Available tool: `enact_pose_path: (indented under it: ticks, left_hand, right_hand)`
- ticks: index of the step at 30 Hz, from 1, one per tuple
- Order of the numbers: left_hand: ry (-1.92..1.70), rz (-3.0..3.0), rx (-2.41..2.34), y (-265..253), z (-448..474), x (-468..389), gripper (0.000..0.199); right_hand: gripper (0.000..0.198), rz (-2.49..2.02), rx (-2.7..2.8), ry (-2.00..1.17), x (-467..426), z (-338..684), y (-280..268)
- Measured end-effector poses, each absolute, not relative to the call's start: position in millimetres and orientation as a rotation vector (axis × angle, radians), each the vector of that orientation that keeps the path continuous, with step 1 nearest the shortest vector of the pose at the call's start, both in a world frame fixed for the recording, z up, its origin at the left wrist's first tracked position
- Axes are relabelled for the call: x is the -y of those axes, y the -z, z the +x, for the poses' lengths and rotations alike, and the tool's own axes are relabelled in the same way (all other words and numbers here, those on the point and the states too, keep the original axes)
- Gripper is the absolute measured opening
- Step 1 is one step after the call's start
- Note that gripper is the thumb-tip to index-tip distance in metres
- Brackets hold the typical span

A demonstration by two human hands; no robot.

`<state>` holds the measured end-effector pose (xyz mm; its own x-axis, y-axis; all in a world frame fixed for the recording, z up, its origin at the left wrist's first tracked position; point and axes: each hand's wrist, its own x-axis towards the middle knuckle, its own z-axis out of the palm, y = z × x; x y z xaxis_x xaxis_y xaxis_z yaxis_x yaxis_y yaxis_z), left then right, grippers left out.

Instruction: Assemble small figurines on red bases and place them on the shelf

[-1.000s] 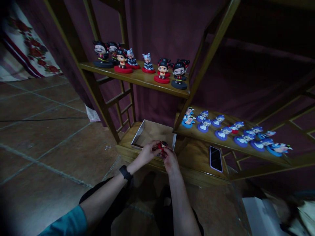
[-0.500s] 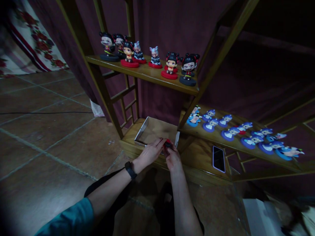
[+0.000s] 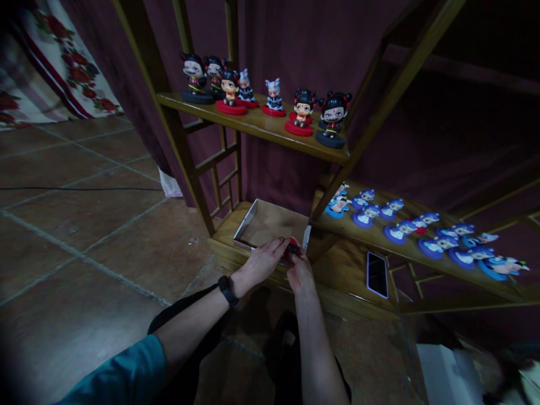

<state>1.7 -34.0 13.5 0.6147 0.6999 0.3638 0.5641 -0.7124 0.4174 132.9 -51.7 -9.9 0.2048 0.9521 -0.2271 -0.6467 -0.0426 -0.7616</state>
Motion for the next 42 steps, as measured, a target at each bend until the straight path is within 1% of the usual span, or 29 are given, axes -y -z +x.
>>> enact_pose_path:
  ticks: [7,12,20,27,34,39,42]
  left_hand:
    - [-0.797,2.453,-1.059,-13.9,1.6,33.7,0.049]
    - [-0.949,2.106,-1.004,-12.4,1.5,27.3,0.037]
    - [-1.026,1.577,-0.958,3.2,6.1,10.1,0.033]
    - [-0.916,1.069,-0.837,2.2,3.7,9.1,0.025]
    - [-0.836,0.682,-0.839,2.9,-0.7,7.8,0.017]
    - [-0.811,0.557,-0.773,8.9,-1.2,3.9,0.012]
    - [-0.803,0.566,-0.770,9.5,-1.7,4.4,0.012]
  right_hand:
    - [0.038,-0.896,0.405,-1.383,51.4,135.0,11.2]
    - [0.035,-0.943,0.464,-1.341,51.5,133.8,9.5]
    - [0.038,-0.987,0.515,-1.279,48.7,131.8,11.9]
    - [0.036,-1.065,0.546,-1.203,48.7,129.6,8.5]
    - [0.029,-1.043,0.515,-1.248,49.2,128.8,5.7]
    - [0.028,-1.020,0.565,-1.295,49.7,126.1,3.6]
    - [0.028,-1.069,0.564,-1.249,48.8,126.1,5.9]
